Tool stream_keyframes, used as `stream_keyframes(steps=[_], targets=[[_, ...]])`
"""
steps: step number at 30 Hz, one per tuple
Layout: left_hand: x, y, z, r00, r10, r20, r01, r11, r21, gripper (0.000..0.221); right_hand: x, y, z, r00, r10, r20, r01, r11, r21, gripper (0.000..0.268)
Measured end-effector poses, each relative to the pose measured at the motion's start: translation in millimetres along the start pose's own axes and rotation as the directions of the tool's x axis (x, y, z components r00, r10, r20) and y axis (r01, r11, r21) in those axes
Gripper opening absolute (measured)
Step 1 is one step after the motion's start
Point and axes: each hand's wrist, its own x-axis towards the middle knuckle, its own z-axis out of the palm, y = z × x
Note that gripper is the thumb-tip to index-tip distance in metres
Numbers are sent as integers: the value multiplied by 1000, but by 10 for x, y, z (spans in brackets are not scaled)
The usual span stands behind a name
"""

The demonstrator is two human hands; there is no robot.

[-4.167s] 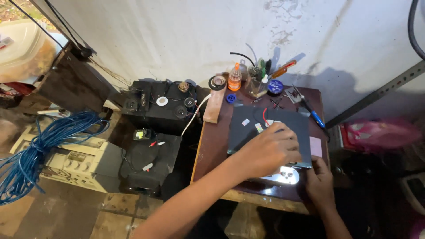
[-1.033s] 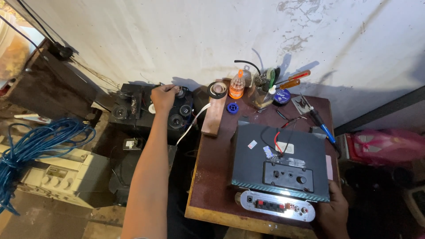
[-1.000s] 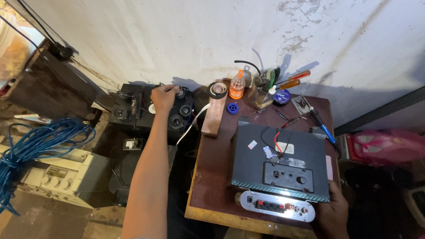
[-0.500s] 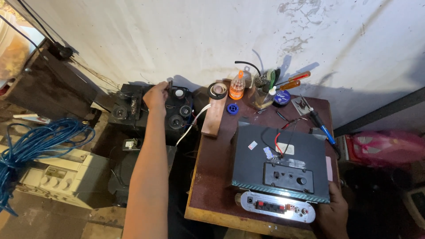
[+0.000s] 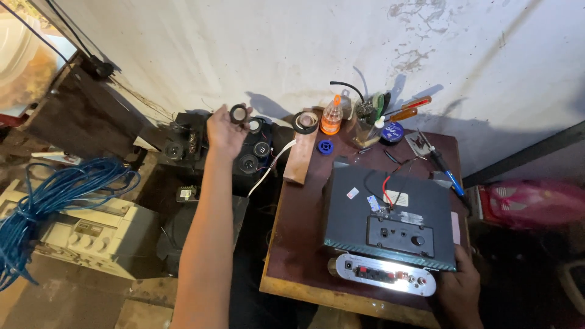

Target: Removing the bottom plate of an amplifier using a screwdriver and pliers

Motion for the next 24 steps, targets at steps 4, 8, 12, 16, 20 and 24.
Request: stream_keyframes(steps=[4, 8, 12, 16, 20, 24], targets=[[-149, -150, -33, 991, 72, 109, -90, 982, 167, 36, -74, -312, 35, 998, 61, -8, -61, 995, 80, 16], [-648, -262, -29, 970, 121, 210, -203, 881, 428, 30, -114, -390, 9, 1000, 23, 2, -23, 999, -33, 20], [-981, -609, -300, 898, 148, 415, -417, 590, 691, 33, -121, -347, 12, 999, 21, 29, -24, 993, 115, 23], [-1445, -928, -424, 862, 73, 502, -492, 361, 792, 37, -20, -122, -25, 994, -99, 45, 95, 992, 80, 26], [-1653, -1202, -431, 909, -2, 417, -408, 197, 891, 26, 6, -132, -55, 986, -160, 50, 151, 977, 153, 23], [-1779, -1270, -380, 884, 18, 466, -467, 24, 884, 33, 33, -85, -95, 976, -205, 74, 191, 969, 160, 20]])
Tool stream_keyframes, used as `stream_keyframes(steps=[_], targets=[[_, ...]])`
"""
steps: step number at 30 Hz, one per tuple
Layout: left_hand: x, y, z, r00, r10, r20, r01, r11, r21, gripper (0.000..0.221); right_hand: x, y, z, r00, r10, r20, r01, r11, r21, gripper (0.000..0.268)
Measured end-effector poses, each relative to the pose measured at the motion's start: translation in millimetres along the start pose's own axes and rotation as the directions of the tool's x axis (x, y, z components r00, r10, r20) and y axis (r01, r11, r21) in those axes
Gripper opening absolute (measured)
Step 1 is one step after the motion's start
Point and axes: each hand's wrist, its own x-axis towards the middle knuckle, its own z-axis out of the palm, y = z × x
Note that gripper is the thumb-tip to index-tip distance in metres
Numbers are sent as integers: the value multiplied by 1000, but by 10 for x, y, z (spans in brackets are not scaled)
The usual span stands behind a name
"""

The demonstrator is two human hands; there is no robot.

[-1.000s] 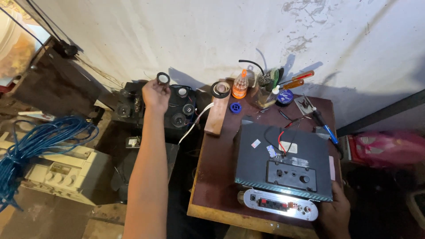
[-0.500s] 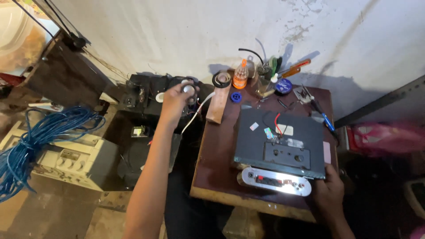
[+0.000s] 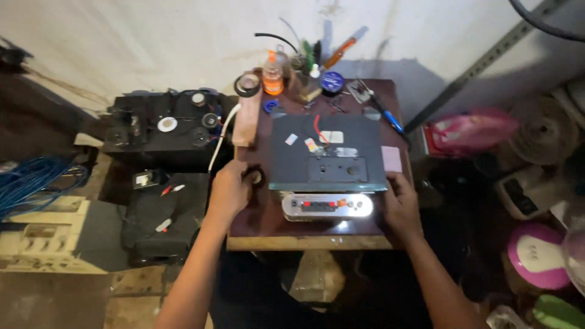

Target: Removing the bottom plate of an amplifier using a screwdriver and pliers

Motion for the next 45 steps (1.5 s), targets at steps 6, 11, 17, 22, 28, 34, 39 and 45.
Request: stream_keyframes(steps=[6, 11, 17, 22, 28, 34, 39, 45], targets=[[165, -277, 205, 996, 50, -74, -41, 993, 112, 27, 28, 71, -55, 999, -42, 13, 42, 999, 13, 19], [-118, 77, -113, 973, 89, -212, -62, 989, 133, 20, -5, 57, -40, 1000, -28, 0, 28, 997, 65, 18], [-344, 1007, -331, 656, 493, -571, -481, 856, 187, 14, -1, 60, -19, 1000, -4, -2, 4, 991, 135, 17], [-505, 1769, -132, 546, 817, -187, -787, 576, 220, 21, 2, 81, -16, 999, -51, 8, 51, 998, 45, 17], [-329, 1817, 171, 547, 836, 40, -819, 524, 233, 21, -5, 110, -29, 1000, -19, -14, 20, 1000, 22, 18], [-311, 1810, 219, 557, 830, 27, -813, 538, 221, 19, -14, 37, -42, 1000, 10, -10, -9, 997, 70, 18], [-380, 1802, 236, 555, 806, -205, -818, 573, 38, 8, 2, 79, -87, 999, -51, -10, 50, 997, -62, 18], [-291, 1273, -600, 628, 552, -548, -681, 731, -44, 6, 30, 267, -117, 997, -71, 14, 71, 997, 25, 17]])
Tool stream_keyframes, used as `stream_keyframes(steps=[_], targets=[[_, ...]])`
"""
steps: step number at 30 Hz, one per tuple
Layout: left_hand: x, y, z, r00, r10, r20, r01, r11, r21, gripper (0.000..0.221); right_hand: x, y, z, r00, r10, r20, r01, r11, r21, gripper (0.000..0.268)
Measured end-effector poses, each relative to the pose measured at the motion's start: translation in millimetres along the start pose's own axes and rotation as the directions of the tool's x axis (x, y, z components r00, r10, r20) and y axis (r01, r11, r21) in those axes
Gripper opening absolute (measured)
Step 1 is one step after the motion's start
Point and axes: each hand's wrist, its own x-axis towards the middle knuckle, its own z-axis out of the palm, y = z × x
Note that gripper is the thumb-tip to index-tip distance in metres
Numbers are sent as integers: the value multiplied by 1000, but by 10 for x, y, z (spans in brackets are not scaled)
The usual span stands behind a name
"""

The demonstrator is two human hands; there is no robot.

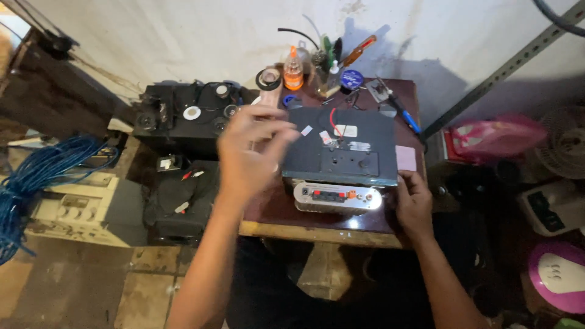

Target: Removing the bottom plate of an amplifier using a screwdriver and pliers

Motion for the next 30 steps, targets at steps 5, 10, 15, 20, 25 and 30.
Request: stream_keyframes(steps=[5, 10, 15, 20, 25, 30], targets=[[-570, -722, -203, 972, -236, 2, 229, 945, 234, 10, -15, -207, 45, 1000, 0, 5, 0, 1000, -19, 19], [-954, -894, -50, 918, -381, 110, 317, 871, 376, 12, -21, -254, 42, 999, 37, 11, -36, 998, -53, 20], [-950, -842, -52, 905, -362, 223, 263, 889, 376, 7, -28, -275, 57, 999, 41, 3, -40, 996, -73, 18], [-876, -866, -130, 928, -358, 109, 308, 896, 321, 9, -30, -312, 84, 1000, 15, 5, -15, 999, -39, 20], [-526, -508, -161, 951, -301, -66, 308, 929, 207, 13, -20, -293, 87, 1000, 24, -20, -24, 1000, 18, 18], [-271, -83, 70, 997, -2, 71, -8, 990, 140, 14, -11, -275, 58, 999, 32, 3, -33, 999, 24, 19]])
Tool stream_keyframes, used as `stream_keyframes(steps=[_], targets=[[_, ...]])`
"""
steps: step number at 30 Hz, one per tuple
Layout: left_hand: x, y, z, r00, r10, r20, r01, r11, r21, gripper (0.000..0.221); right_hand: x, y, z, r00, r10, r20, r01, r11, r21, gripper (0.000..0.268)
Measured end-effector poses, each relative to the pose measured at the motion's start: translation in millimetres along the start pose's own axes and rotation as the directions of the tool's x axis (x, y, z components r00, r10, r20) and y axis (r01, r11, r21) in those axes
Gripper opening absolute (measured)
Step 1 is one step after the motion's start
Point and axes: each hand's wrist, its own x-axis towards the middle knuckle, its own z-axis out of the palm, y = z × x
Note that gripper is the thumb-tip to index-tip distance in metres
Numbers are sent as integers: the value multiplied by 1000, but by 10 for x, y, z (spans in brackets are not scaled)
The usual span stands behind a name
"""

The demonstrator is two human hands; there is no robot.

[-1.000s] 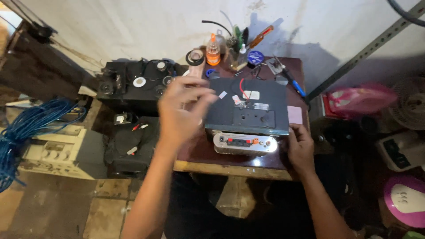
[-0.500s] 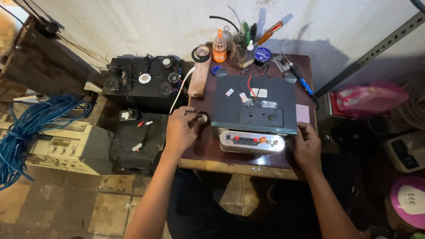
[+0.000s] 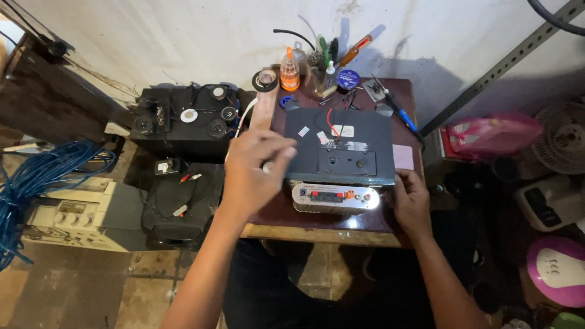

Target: Removing the bottom plate of an amplifier using a screwdriver and pliers

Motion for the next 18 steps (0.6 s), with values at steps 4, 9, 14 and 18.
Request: stream_keyframes(steps=[4, 9, 14, 18], targets=[[126, 355, -26, 948, 131, 291, -124, 991, -40, 8, -14, -66, -5, 1000, 0, -5, -1, 997, -78, 18], [153, 430, 70, 886, 119, 448, -151, 988, 37, 6, -2, 139, -18, 999, -6, -37, 3, 997, -72, 16], [207, 468, 88, 881, 123, 456, -136, 991, -5, 5, 0, 37, -21, 999, 25, -41, -29, 996, -80, 18], [214, 459, 128, 894, 76, 442, -67, 997, -37, 4, 101, 187, -78, 995, 79, -65, -79, 997, -2, 19]])
